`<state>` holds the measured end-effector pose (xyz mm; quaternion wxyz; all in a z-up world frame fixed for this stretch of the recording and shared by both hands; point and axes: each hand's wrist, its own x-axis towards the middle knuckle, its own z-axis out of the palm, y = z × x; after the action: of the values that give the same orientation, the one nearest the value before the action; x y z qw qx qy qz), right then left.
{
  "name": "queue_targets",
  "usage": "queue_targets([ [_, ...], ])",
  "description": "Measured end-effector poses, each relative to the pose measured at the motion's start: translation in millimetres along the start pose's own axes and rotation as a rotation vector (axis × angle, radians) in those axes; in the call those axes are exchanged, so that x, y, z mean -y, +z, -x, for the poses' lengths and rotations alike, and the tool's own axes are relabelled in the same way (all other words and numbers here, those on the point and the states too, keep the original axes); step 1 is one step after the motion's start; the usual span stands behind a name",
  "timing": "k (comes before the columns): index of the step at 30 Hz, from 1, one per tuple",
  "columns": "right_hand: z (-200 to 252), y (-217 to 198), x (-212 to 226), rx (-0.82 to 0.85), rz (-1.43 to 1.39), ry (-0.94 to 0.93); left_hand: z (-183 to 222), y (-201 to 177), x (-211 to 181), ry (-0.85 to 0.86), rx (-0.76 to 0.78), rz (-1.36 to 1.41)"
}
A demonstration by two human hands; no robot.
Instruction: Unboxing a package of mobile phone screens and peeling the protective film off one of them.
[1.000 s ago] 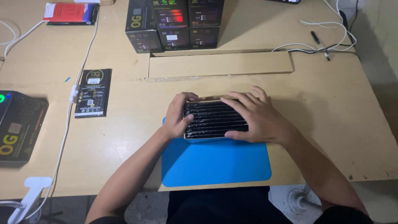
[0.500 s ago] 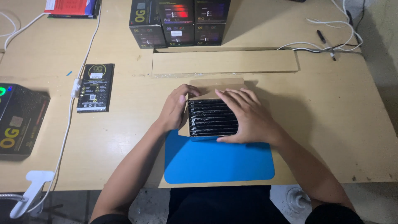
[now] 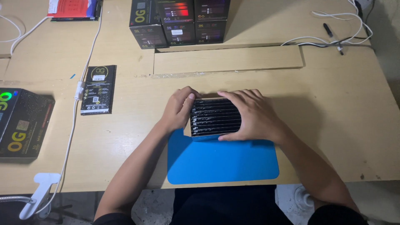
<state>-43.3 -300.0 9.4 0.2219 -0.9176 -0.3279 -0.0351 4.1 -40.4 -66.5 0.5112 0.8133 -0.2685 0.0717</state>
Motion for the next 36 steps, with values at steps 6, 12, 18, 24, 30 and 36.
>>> queue_targets([
  [6, 25.0, -30.1, -34.9, 0.075, -0.35, 0.022, 3.5, -30.3, -67.0, 0.449, 0.023, -0.683],
  [12, 33.7, -39.8, -73.0, 0.006, -0.562, 0.2, -22.1, -2.1, -126.0, 0.14, 0.63, -0.724],
  [18, 49.7, -10.1, -113.7, -0.033, -0.72, 0.286, -42.3, 26.9, -104.9, 0.06, 0.744, -0.751],
  [24, 58.1, 20.7, -158.8, -0.345, -0.985, 0.212, -31.1, 7.6, -112.5, -0.087, 0.277, -0.423],
  [30, 51.3, 13.7, -38.3, -0.176, -1.026, 0.049, -10.8, 22.6, -84.1, -0.123, -0.237, 0.709],
  [36, 28.8, 1.0, 19.2, -0.043, -0.682, 0.124, 19.0, 59.4, -68.6, -0.356, -0.354, 1.356],
])
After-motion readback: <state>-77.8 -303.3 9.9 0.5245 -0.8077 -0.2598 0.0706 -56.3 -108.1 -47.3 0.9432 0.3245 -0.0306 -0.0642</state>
